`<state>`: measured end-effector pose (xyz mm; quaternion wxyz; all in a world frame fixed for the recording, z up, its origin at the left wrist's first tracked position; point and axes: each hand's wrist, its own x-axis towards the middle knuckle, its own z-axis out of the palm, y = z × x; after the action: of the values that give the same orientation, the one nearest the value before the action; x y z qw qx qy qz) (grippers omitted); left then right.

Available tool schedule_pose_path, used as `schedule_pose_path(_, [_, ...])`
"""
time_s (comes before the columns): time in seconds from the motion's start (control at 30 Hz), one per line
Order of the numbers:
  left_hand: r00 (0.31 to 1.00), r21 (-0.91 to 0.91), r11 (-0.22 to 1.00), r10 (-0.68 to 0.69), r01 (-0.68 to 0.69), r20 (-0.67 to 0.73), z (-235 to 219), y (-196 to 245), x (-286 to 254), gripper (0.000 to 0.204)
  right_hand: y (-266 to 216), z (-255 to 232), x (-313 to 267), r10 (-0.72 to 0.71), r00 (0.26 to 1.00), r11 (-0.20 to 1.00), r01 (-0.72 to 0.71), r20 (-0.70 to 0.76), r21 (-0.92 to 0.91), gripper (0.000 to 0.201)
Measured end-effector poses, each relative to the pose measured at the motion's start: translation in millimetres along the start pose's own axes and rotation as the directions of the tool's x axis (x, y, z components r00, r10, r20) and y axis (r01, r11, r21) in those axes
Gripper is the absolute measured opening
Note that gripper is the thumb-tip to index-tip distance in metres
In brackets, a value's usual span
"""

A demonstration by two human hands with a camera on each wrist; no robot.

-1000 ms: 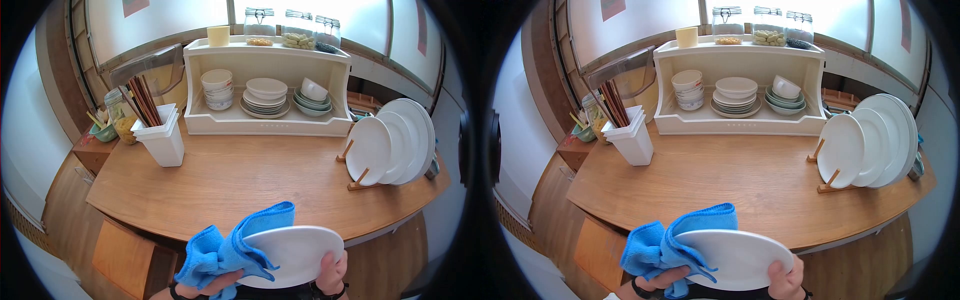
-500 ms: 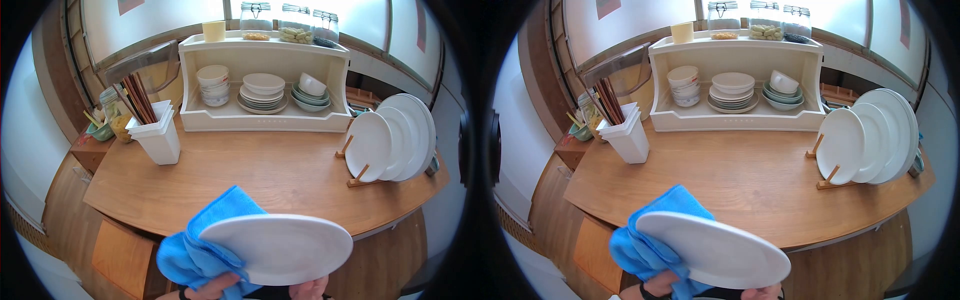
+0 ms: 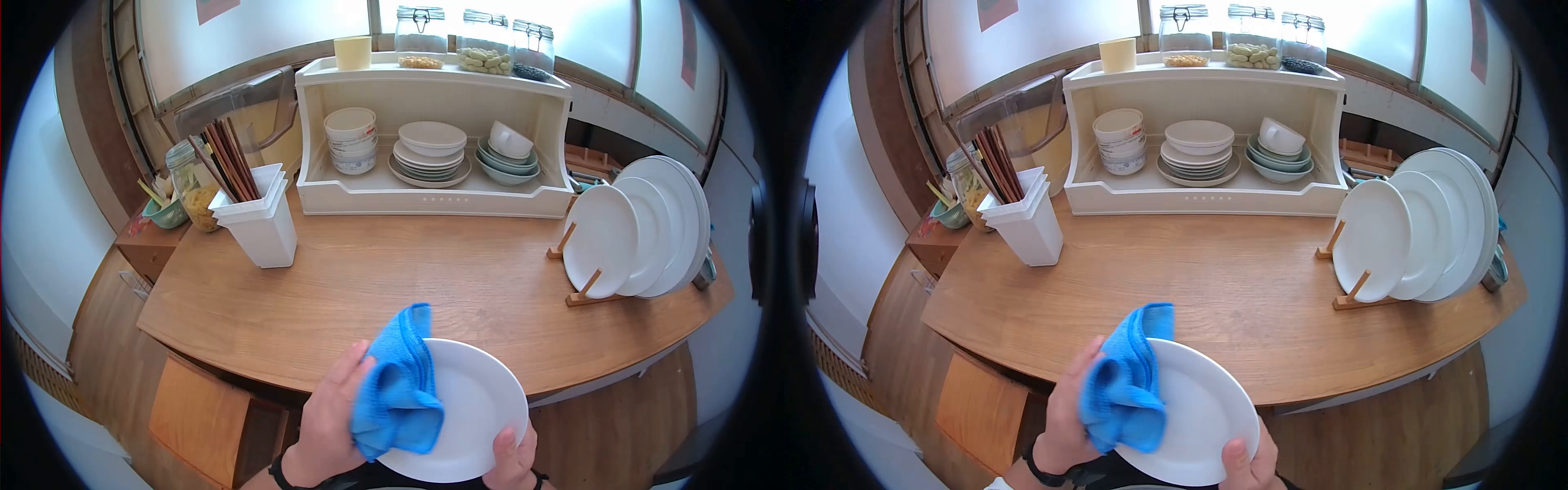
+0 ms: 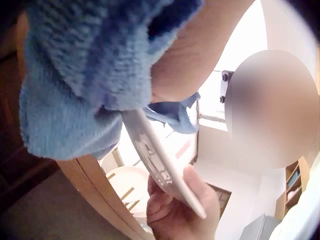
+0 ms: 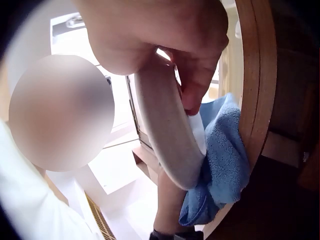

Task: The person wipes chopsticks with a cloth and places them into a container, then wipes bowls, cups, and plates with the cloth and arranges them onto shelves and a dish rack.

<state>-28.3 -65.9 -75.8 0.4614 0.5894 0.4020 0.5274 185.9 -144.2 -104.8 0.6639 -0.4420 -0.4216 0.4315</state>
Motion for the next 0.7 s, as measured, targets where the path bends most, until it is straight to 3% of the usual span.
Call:
schedule_pose_path(0.03, [0.968,0.369,0.895,0.227,-0.250,0.106,1.8,7.1,2.7,0.060,2.2,-0.1,-3.6,-0.049,0.998,0.999,0.050,0.027,-0.018,0.062])
schedule_pose_path(0.07, [0.879,0.646,0.602,0.380,-0.470,0.286,3.5,14.6,3.6,0.059,1.8,1.3,-4.8,-0.098,0.994,0.994,0.100,0.055,-0.034,0.055])
schedule_pose_path(0.13, [0.889,0.625,0.632,0.335,-0.457,0.311,9.0,29.9,-0.9,0.057,-4.9,-0.6,-2.2,-0.054,0.997,0.999,0.054,0.047,-0.002,0.051])
schedule_pose_path(0.2, [0.837,0.718,0.431,0.293,-0.546,0.462,16.6,39.4,-6.5,0.061,-7.0,-1.6,0.1,-0.037,0.999,0.998,0.036,0.030,0.048,0.057])
schedule_pose_path(0.23, [0.809,0.643,0.492,0.348,-0.587,0.473,18.1,34.2,-9.3,0.053,-7.0,0.2,2.6,-0.037,0.999,0.998,0.035,0.029,0.046,0.057])
schedule_pose_path(0.3, [0.785,0.594,0.520,0.322,-0.614,0.529,21.8,31.5,-17.7,0.052,-7.0,8.0,9.4,-0.076,0.986,0.984,0.098,-0.147,0.150,0.070])
schedule_pose_path(0.37, [0.749,0.497,0.592,0.310,-0.634,0.585,27.5,31.1,-27.3,0.048,-4.2,5.6,12.7,-0.084,0.976,0.983,0.115,-0.201,0.143,0.070])
schedule_pose_path(0.5, [0.684,0.447,0.586,0.272,-0.676,0.677,30.6,24.5,-38.9,0.049,0.0,4.2,15.0,-0.132,0.940,0.966,0.193,-0.314,0.172,0.070])
schedule_pose_path(0.57, [0.707,0.443,0.615,0.284,-0.652,0.647,24.4,19.9,-32.7,0.051,2.0,0.9,8.4,-0.189,0.921,0.970,0.229,-0.342,0.081,0.070])
schedule_pose_path(0.63, [0.730,0.438,0.642,0.295,-0.629,0.617,17.6,20.7,-23.7,0.052,3.8,-0.3,-2.0,-0.199,0.929,0.961,0.248,-0.311,0.124,0.068])
schedule_pose_path(0.67, [0.787,0.480,0.649,0.332,-0.591,0.520,15.2,23.8,-16.7,0.055,5.6,-1.1,-8.1,-0.211,0.937,0.950,0.264,-0.279,0.169,0.066])
schedule_pose_path(0.7, [0.832,0.517,0.658,0.367,-0.548,0.416,14.1,25.5,-11.8,0.059,7.7,-7.3,-16.0,-0.155,0.968,0.983,0.171,-0.197,0.067,0.074])
